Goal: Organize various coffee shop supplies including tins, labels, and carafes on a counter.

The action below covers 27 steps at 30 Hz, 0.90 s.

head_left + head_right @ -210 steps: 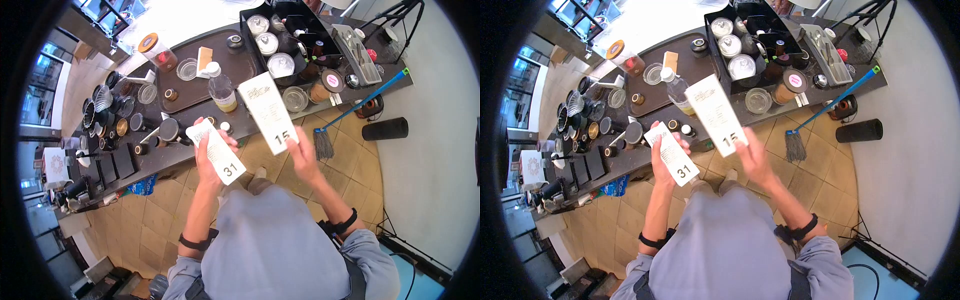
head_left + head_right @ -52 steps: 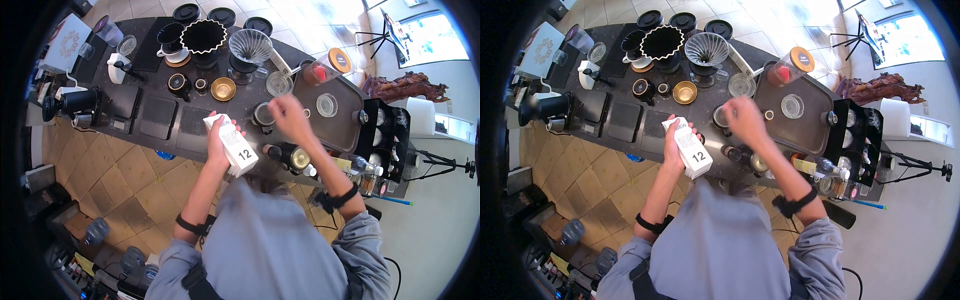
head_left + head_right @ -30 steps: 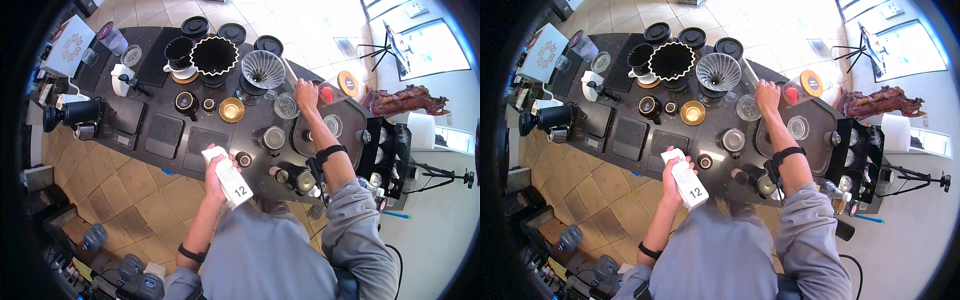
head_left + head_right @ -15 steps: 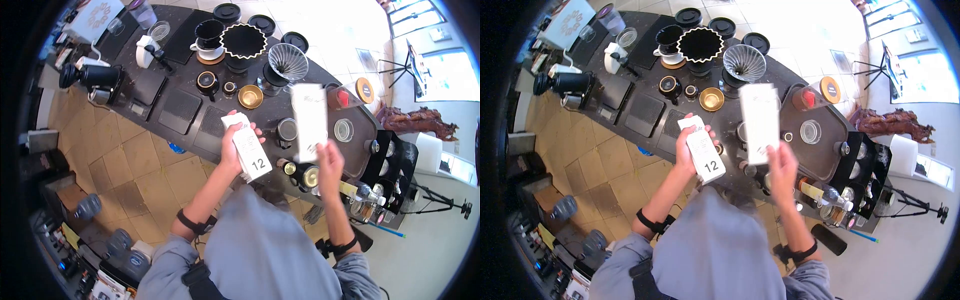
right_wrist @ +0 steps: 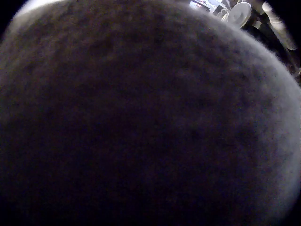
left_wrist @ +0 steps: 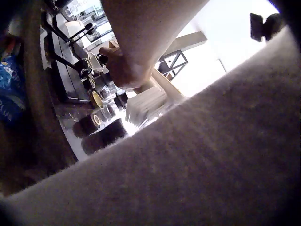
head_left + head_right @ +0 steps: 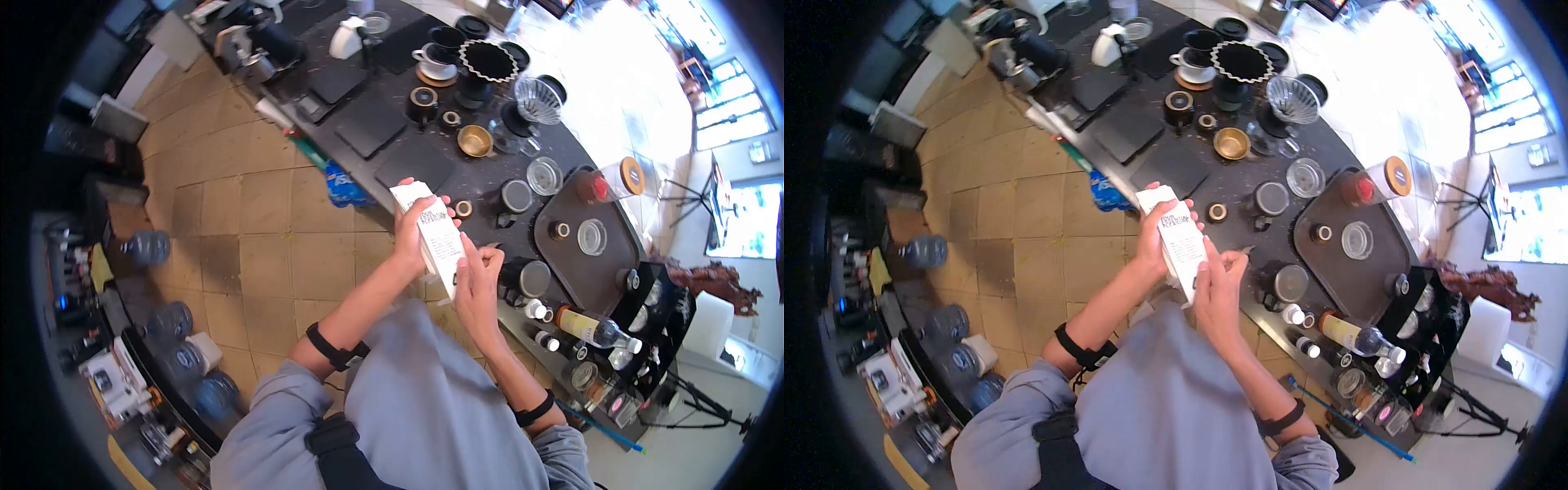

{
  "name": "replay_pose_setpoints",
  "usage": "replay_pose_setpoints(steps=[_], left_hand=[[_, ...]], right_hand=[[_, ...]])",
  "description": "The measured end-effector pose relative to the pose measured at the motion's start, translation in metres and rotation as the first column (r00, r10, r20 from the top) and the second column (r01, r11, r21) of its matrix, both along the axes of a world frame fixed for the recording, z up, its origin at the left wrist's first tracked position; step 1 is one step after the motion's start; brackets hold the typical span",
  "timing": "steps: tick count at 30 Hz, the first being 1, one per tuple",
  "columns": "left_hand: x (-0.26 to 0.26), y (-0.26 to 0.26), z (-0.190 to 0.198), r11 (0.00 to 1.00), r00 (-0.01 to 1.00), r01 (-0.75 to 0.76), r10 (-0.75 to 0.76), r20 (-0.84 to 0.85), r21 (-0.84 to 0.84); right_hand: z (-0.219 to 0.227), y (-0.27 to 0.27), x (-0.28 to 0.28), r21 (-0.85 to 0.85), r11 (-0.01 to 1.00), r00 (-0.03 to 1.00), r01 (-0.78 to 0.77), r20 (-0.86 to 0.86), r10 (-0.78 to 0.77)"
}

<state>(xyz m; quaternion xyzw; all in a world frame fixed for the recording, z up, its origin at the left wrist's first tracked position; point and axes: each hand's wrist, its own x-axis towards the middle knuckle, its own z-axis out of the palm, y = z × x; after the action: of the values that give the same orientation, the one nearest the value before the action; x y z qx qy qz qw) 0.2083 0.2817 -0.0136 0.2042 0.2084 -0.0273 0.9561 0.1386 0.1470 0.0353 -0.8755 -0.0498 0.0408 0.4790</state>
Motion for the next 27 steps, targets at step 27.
replay_pose_setpoints(steps=[27], left_hand=[[-0.355,0.222,-0.006,0.753,0.772,-0.536,0.62,-0.14,0.38]], right_hand=[[-0.035,0.235,-0.21,0.103,0.466,0.447,-0.879,-0.165,0.879]])
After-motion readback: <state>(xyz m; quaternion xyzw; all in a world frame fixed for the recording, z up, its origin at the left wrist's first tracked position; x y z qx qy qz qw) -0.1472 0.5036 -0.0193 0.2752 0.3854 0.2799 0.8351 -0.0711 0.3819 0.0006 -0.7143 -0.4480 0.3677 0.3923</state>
